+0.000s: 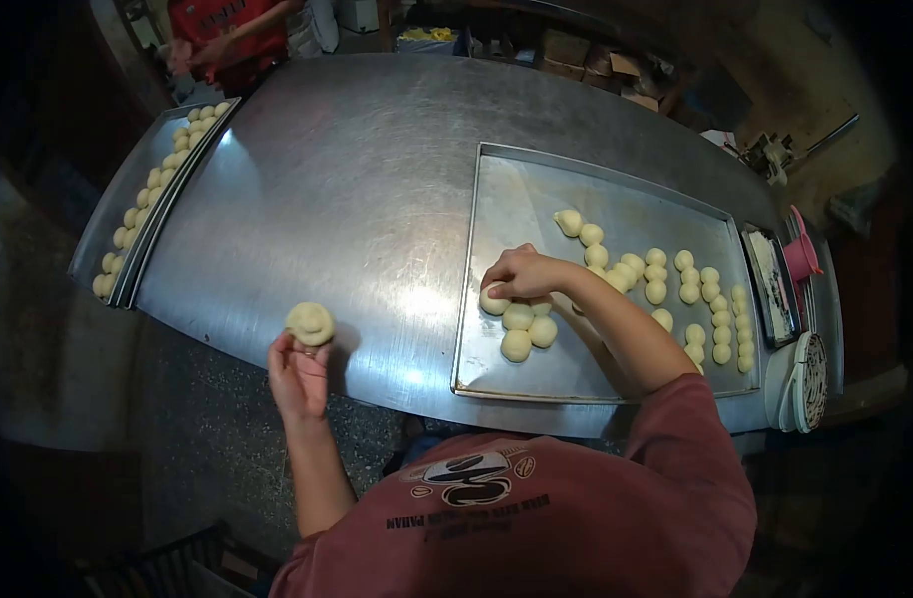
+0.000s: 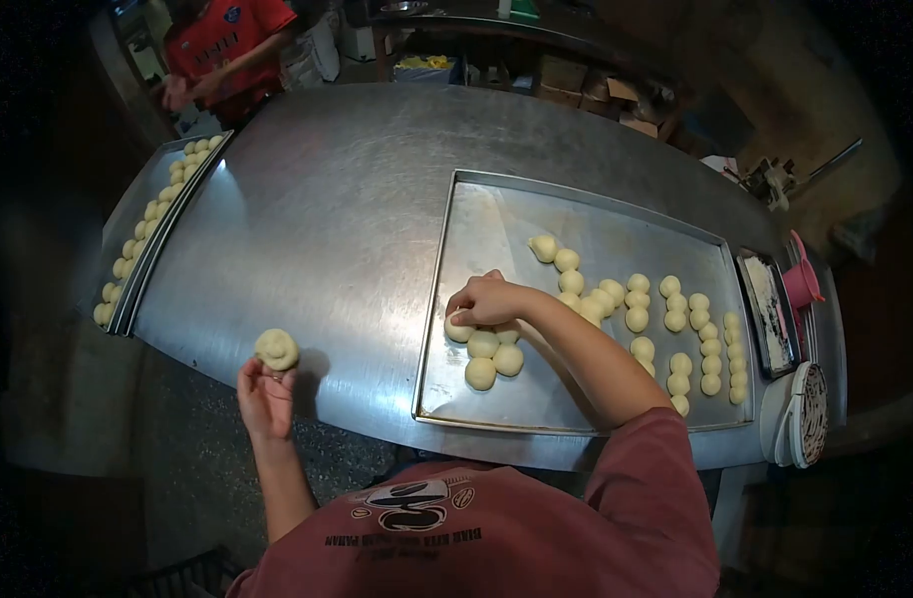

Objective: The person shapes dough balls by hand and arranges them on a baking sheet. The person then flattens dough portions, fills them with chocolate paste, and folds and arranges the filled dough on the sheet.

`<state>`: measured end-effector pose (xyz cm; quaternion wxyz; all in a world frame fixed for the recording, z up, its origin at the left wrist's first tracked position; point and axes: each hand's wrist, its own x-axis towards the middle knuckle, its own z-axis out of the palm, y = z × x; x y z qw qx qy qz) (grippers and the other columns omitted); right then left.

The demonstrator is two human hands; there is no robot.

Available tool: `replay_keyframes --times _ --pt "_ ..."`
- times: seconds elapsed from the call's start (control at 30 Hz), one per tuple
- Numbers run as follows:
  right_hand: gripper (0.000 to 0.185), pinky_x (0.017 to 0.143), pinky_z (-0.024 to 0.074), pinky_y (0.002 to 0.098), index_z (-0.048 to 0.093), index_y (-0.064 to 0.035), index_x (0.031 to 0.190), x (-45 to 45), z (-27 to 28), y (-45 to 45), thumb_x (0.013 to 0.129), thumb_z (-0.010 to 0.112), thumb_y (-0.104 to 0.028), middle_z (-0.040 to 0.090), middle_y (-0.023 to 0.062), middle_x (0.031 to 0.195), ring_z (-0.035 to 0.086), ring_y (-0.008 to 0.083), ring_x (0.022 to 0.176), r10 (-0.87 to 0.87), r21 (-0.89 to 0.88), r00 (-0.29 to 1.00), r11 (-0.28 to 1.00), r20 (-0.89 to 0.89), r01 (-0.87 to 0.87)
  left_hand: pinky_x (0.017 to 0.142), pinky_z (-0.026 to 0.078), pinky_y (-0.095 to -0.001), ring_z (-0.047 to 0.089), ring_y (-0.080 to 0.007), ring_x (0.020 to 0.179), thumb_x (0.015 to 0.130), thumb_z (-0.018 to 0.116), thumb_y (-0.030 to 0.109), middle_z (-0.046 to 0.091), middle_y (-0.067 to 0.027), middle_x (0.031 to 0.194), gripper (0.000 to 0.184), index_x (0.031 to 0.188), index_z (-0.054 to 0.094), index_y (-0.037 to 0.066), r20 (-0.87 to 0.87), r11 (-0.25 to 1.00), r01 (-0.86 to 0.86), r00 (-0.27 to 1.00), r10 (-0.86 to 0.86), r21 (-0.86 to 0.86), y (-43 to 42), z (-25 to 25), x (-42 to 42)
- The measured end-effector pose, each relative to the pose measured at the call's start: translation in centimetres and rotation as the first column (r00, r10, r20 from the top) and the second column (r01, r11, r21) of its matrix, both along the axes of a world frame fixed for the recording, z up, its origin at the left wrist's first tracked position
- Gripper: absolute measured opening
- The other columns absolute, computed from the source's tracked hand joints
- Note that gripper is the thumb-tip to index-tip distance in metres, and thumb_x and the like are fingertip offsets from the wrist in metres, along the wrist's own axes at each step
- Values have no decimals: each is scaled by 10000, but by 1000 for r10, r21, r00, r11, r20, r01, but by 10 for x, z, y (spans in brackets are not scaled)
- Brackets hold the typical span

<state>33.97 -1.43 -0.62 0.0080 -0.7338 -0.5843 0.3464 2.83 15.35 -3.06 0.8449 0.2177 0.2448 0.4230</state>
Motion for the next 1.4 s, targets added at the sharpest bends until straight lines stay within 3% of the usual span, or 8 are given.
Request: replay_keyframes --times 0.17,0.27,0.33,0.5,1.03,1.2,1.3,1.4 --pt "406 917 291 366 568 -85 1060 -12 -20 -12 765 583 -364 503 86 1113 503 240 929 -124 451 955 892 270 -11 646 541 -252 594 -213 811 892 402 171 547 -175 986 316 1101 402 -66 101 948 298 953 -287 -115 -32 7 18" --pt "447 871 340 348 554 -105 1106 -43 11 -11 727 634 -328 462 99 1148 492 248 939 -230 692 972 696 -41 194 665 535 -240 599 -194 807 900 388 165 556 -177 972 325 1130 389 -65 300 897 429 874 -382 -107 -51 18 30" --pt "452 811 383 321 567 -114 1092 -83 26 -21 678 686 -251 481 79 1094 489 216 935 -59 878 967 407 -250 252 679 525 -225 604 -171 795 902 391 166 566 -177 974 319 1121 406 -65 108 890 418 908 -404 -182 -67 38 39" --pt "234 658 419 273 630 -109 845 -121 24 -36 622 703 -103 517 30 955 497 145 785 -136 923 918 -45 373 -382 687 512 -210 607 -170 792 901 397 156 581 -184 958 300 1092 436 -73 192 793 600 795 -576 -104 -88 49 52" --pt "166 516 374 257 616 -56 792 -149 55 -83 647 621 24 516 27 750 457 138 605 -95 957 968 196 234 -212 708 489 -215 593 -166 769 867 454 101 600 -157 890 228 1024 517 -51 -154 795 594 802 -577 121 -105 83 69" --pt "273 554 387 255 587 -34 934 -148 80 -67 669 633 9 515 36 868 447 135 625 -300 963 940 158 -164 218 722 471 -228 581 -170 727 827 508 57 610 -112 857 226 1042 550 -1 -501 442 647 762 -412 621 -120 77 59" --pt "336 643 403 259 547 -63 1021 -140 55 -59 698 620 -5 515 32 807 458 132 665 -145 608 667 308 -730 732 758 448 -232 566 -175 789 805 536 41 591 -98 924 245 1048 567 26 -571 429 670 742 -351 606 -123 71 57" --pt "333 670 411 253 536 -68 1041 -141 43 -61 720 612 -18 516 37 824 469 133 692 -72 224 275 403 -959 887 780 434 -231 549 -175 841 798 547 36 569 -97 977 248 1045 575 29 -532 448 603 796 -289 660 -121 65 58"
